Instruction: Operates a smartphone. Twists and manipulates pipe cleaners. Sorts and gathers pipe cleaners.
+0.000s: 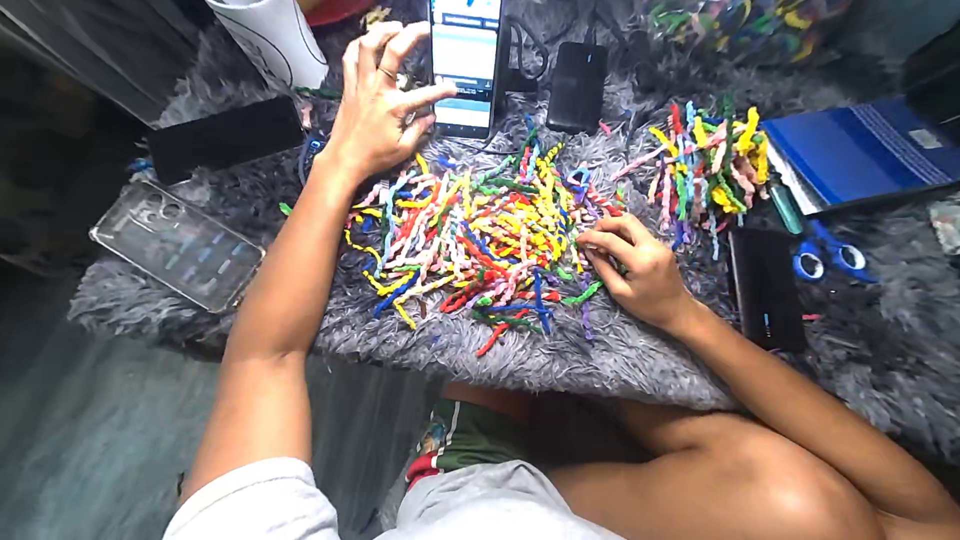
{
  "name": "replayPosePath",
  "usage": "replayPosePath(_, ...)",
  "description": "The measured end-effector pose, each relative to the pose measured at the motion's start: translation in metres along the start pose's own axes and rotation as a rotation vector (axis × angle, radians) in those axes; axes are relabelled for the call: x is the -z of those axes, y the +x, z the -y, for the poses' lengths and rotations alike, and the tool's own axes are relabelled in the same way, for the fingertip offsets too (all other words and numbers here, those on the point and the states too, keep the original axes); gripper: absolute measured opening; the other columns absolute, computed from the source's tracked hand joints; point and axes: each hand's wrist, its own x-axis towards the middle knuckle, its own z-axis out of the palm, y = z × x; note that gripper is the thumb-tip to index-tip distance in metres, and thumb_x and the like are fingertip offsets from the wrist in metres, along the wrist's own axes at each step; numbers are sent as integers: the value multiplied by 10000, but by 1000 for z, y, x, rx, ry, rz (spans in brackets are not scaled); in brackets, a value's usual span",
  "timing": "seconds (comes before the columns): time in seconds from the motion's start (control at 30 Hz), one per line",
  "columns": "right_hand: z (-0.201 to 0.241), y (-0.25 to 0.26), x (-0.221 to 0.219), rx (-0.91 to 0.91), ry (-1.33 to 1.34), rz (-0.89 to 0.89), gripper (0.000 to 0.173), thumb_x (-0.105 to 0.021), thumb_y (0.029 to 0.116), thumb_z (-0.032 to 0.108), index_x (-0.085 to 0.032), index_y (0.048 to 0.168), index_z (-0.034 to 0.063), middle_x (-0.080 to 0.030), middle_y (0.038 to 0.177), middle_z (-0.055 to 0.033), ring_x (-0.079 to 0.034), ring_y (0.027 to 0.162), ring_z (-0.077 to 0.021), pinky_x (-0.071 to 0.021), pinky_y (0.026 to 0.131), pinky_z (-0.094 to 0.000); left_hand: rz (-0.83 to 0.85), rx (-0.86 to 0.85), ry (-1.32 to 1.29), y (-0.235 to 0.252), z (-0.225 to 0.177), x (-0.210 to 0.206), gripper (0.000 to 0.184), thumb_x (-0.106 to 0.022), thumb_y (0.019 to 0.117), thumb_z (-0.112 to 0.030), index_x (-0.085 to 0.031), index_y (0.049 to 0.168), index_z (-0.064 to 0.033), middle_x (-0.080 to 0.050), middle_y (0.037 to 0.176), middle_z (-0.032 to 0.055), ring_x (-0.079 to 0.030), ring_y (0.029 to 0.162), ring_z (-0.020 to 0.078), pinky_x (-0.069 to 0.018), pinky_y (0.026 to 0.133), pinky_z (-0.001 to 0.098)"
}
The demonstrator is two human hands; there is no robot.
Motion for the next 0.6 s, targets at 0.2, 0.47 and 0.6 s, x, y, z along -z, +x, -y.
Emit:
replayPosePath(0.2,-1,-2,1,-22,-16,23,255,-568,997,105,-737,1170,23,-680,1120,-193,-684,968,-297,-567,845,-427,-21,66,-10,0,3,-5,418,-484,1037,-289,-608,1429,-368,-372,1613,193,-290,1482,482,-209,1160,666)
replayPosePath(0.47,-3,-1,1,-16,-5,14,249,-571,991,96,-738,1157,15,-686,1117,-194,-690,976,-298,-572,859,-422,-29,61,-34,-1,2,-6,420,-480,1047,-298,-601,1445,-353,-403,1584,207,-345,1443,475,-263,1125,637)
replayPosePath(0.6,-3,-2,0,-25,-7,23,254,-573,990,97,-735,1167,16,-685,1120,-193,-688,975,-301,-570,852,-430,-4,76,-33,-2,1,-6,419,-470,1057,-303,-592,1456,-345,-401,1583,210,-354,1432,479,-275,1124,628)
